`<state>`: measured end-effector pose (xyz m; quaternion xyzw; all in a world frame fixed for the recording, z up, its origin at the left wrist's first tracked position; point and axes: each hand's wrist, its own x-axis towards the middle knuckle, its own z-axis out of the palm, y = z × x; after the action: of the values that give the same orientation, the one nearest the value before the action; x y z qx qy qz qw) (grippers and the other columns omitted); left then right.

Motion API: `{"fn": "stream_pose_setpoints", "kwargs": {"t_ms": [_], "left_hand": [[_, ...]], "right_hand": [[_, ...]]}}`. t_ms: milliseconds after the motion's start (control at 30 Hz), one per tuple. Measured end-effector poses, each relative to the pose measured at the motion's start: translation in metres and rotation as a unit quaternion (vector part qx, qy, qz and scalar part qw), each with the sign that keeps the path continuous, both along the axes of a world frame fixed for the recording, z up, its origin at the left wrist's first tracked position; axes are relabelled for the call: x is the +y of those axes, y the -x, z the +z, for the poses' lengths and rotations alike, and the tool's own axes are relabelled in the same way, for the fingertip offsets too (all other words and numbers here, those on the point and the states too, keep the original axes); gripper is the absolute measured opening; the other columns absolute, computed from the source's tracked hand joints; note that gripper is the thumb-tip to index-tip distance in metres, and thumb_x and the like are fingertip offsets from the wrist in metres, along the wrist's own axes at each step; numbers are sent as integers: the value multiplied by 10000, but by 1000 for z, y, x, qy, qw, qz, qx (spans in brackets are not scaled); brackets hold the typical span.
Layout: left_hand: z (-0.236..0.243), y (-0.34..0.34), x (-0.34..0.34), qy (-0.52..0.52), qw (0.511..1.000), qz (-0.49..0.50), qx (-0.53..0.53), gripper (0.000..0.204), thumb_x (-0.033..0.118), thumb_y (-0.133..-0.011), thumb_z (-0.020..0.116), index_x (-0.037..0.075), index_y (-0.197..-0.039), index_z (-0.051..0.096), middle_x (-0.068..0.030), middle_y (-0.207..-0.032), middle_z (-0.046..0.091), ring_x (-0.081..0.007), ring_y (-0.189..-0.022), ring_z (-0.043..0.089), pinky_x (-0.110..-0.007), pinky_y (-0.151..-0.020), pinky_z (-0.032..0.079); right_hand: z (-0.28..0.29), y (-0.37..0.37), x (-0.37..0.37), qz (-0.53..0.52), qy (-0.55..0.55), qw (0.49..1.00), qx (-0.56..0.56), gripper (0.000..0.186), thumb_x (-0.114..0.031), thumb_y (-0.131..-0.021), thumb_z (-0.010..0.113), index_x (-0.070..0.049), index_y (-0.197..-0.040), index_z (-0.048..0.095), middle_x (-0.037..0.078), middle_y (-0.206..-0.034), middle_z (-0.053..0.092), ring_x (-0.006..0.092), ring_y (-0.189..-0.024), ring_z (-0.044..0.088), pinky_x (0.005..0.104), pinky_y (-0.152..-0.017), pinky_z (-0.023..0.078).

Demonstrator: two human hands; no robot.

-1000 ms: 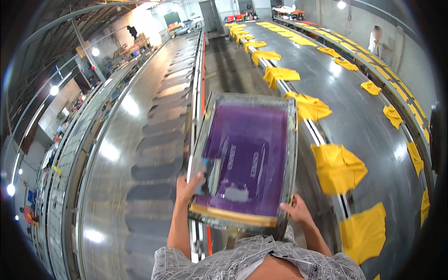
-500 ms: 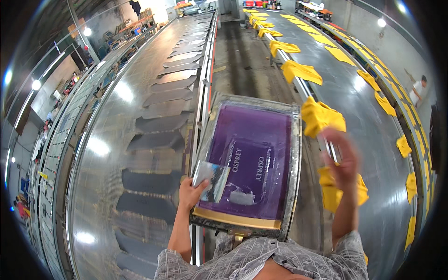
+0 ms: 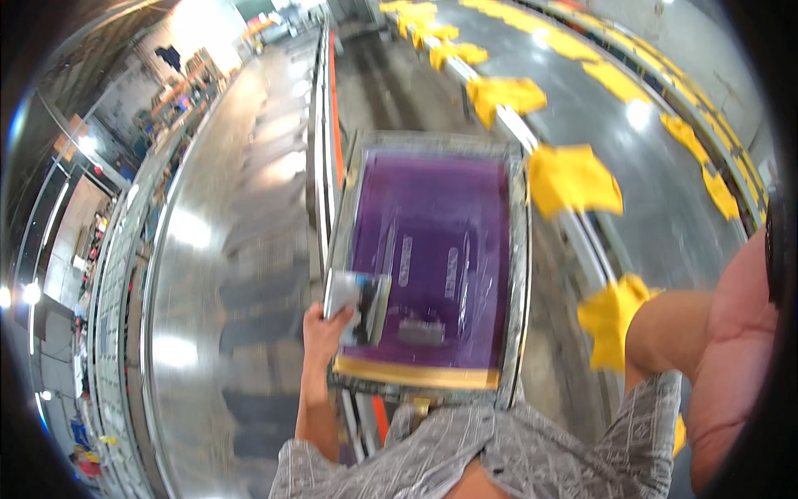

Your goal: The person uses a squeegee to spread purple ink across a screen printing frame labeled 'OSPREY' positioned over a conveyor belt of fabric pieces. The person repeatedly pulls the squeegee across the screen to ensure even ink coverage. Later, the person carries the screen to a workbench and pours a liquid from a plastic cup onto the screen surface.

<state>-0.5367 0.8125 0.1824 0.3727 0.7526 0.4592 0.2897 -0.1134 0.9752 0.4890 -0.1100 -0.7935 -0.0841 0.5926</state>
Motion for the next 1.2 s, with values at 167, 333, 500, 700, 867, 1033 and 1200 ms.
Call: {"fn": "stream_pose_setpoints", "kwargs": {"t_ms": [167, 333, 500, 700, 867, 1033, 1200], "left_hand": [[11, 87, 130, -42, 996, 56, 51, 312, 202, -831, 847, -35, -996, 729, -74, -862, 744, -109, -804, 653, -320, -722, 530], [52, 131, 266, -95, 991, 72, -54, 241, 180, -844, 824, -16, -957, 740, -37, -857, 717, -115, -779, 630, -312, -693, 500], [24, 204, 464, -107, 994, 5, -29, 345, 293, -851, 838, -20, -945, 726, -50, -821, 670, -136, -765, 616, -311, -687, 490], [44, 312, 603, -19, 998, 44, 32, 442, 368, -844, 848, -44, -933, 716, -113, -834, 683, -177, -776, 647, -353, -695, 502], [29, 400, 776, -12, 998, 28, 49, 495, 432, -808, 859, -27, -967, 758, -152, -919, 671, -252, -832, 676, -371, -754, 512], [-3, 505, 931, -2, 989, 36, 143, 494, 497, -816, 819, 35, -990, 796, -161, -908, 718, -288, -807, 680, -412, -751, 504], [12, 593, 1143, -48, 996, 77, -7, 494, 496, -824, 827, 26, -976, 802, -14, -729, 690, -99, -691, 573, -329, -650, 462]], "right_hand": [[-4, 42, 156, -23, 5, 999, 35, 492, -167, -949, 652, 21, -1394, 559, 184, -1480, 529, 304, -1394, 485, 449, -1163, 364], [25, 125, 303, -10, 11, 1000, 20, 514, -205, -966, 651, 18, -1416, 544, 182, -1511, 505, 303, -1418, 458, 454, -1174, 345], [36, 211, 450, -19, 1, 1000, 15, 537, -242, -983, 650, 15, -1438, 529, 180, -1543, 480, 302, -1443, 432, 459, -1186, 327], [-72, 320, 650, -72, 173, 977, 99, 567, -287, -1003, 649, 11, -1465, 511, 177, -1581, 450, 301, -1473, 400, 464, -1200, 305], [-389, 341, 742, -98, 578, 799, -133, 527, -291, -1092, 491, 67, -1476, 464, 204, -1429, 578, 258, -1366, 509, 389, -1133, 402], [-383, 525, 827, 86, 800, 568, 174, 374, -186, -1017, 624, -17, -1346, 572, 45, -1163, 663, 152, -1079, 594, 337, -965, 472], [-323, 618, 1069, 85, 750, 650, 83, 541, -120, -911, 721, -12, -1404, 524, 66, -1245, 640, 184, -1144, 596, 345, -1016, 464]]}}
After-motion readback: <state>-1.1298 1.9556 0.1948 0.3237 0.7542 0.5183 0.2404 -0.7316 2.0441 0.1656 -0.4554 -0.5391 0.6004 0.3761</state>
